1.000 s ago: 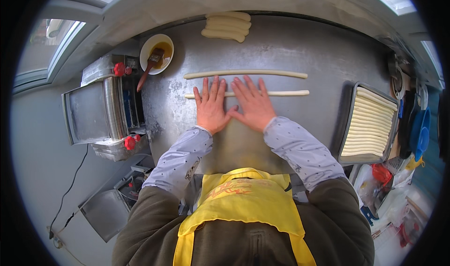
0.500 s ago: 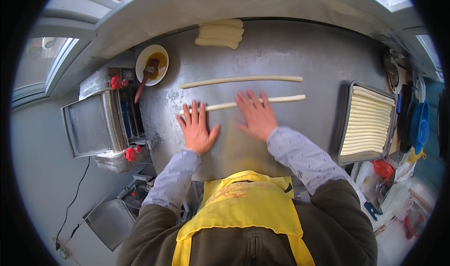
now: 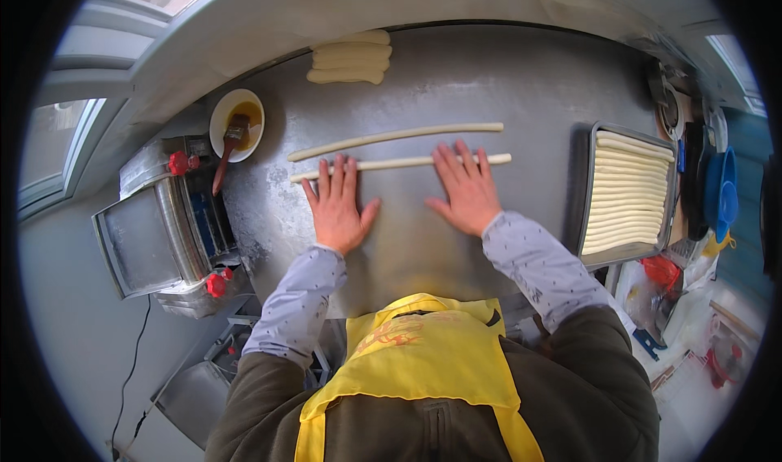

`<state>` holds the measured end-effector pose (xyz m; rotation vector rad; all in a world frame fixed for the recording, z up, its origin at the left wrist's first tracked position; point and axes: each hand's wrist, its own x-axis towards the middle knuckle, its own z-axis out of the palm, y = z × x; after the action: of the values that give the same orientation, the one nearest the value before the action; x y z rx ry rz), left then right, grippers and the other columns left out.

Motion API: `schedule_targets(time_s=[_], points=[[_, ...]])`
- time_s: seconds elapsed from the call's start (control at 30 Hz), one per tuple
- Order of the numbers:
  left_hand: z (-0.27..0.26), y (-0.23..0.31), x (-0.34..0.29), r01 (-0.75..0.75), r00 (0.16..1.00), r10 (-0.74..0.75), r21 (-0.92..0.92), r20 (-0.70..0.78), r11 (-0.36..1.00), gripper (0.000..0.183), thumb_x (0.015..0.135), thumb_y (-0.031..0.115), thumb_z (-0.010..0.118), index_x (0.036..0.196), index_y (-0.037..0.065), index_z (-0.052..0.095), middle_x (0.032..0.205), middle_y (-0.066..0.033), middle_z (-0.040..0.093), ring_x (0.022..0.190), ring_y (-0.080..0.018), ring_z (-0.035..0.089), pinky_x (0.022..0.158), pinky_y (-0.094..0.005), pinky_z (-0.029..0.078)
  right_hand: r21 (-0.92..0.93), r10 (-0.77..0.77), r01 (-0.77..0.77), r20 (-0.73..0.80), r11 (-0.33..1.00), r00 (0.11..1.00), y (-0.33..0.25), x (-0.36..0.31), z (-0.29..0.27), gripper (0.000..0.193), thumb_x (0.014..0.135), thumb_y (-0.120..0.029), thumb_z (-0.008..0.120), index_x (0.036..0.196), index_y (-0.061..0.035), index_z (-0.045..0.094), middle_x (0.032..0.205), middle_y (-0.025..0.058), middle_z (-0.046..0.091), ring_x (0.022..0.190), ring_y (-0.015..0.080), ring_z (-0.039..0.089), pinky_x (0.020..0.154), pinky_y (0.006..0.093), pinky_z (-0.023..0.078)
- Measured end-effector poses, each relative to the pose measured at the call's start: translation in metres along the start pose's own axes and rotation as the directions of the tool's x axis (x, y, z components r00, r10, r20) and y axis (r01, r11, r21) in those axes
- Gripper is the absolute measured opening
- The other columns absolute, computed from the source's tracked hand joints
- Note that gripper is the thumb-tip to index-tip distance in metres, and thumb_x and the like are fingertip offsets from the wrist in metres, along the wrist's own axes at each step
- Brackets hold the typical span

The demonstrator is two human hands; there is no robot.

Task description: The person arranges long dough sticks on a metal baking tray, then brushes them with a yellow liquid using a pastry brush. The person continues to roll additional dough sticks on the countertop and places them on the tray.

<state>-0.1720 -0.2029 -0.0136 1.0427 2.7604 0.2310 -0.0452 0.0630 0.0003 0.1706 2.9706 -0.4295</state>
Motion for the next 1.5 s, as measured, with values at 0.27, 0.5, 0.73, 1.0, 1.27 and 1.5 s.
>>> schedule_targets(time_s=[0.27,0.5,0.73,1.0,1.27,1.5], points=[[-0.009,0.008,-0.011,0.151,0.966,-0.15,0.014,0.209,0.989,0.095,0.098,0.059,0.064,0.17,0.007,0.032,0.177,-0.0207,0.025,0.165,-0.0497,0.01,0.128,-0.0721,0.0,-0.04,-0.059,0.062,0.071,0.997,0.996,0.012,0.005,0.003,0.089,0.103,-0.06,0.057,0.17,-0.0081,0.031,0.176,0.0079,0.033,0.164,0.0348,0.023,0.134,0.0597,0.014],[0.004,0.013,0.024,0.02,0.987,-0.014,0.038,-0.157,0.999,0.094,0.099,0.058,0.063,0.17,0.005,0.032,0.178,-0.0197,0.025,0.165,-0.0475,0.013,0.128,-0.0721,0.005,-0.043,-0.172,0.167,-0.152,0.985,0.973,0.008,0.033,-0.004,0.09,0.101,-0.062,0.059,0.168,-0.0078,0.035,0.175,0.0088,0.034,0.164,0.0334,0.025,0.134,0.0582,0.014],[0.011,0.032,0.001,-0.002,1.0,0.003,-0.032,0.026,0.999,0.094,0.097,0.057,0.065,0.169,0.005,0.034,0.178,-0.0147,0.027,0.166,-0.0433,0.016,0.128,-0.071,0.007,0.005,-0.139,0.139,0.078,0.99,0.987,-0.001,0.015,0.018,0.092,0.099,-0.064,0.06,0.168,-0.0078,0.035,0.177,0.0079,0.032,0.165,0.0313,0.022,0.134,0.0594,0.011],[0.007,0.031,0.021,0.043,0.999,-0.042,-0.063,0.028,0.997,0.095,0.095,0.051,0.068,0.169,0.004,0.031,0.177,-0.0182,0.028,0.165,-0.0453,0.017,0.127,-0.0737,0.005,-0.029,-0.139,0.142,0.098,0.989,0.985,-0.001,0.03,0.007,0.093,0.102,-0.066,0.056,0.17,-0.0085,0.031,0.178,0.007,0.029,0.167,0.0302,0.018,0.135,0.0583,0.009],[0.002,0.009,0.05,0.012,0.991,-0.018,-0.046,-0.136,0.999,0.09,0.098,0.048,0.067,0.168,0.004,0.032,0.175,-0.0205,0.029,0.163,-0.0468,0.02,0.128,-0.0711,0.009,0.014,-0.162,0.163,-0.033,0.987,0.986,-0.005,0.069,0.005,0.092,0.102,-0.065,0.057,0.17,-0.0092,0.031,0.177,0.0052,0.032,0.166,0.0284,0.021,0.135,0.0576,0.007],[0.001,-0.021,0.045,0.057,0.992,-0.061,-0.039,-0.108,0.998,0.083,0.099,0.044,0.067,0.168,0.01,0.036,0.175,-0.0167,0.033,0.163,-0.0452,0.023,0.13,-0.0676,0.011,-0.014,-0.139,0.138,-0.086,0.99,0.987,0.003,0.063,0.014,0.083,0.1,-0.053,0.066,0.166,-0.0102,0.038,0.17,0.0091,0.041,0.161,0.0311,0.032,0.132,0.0596,0.018]])
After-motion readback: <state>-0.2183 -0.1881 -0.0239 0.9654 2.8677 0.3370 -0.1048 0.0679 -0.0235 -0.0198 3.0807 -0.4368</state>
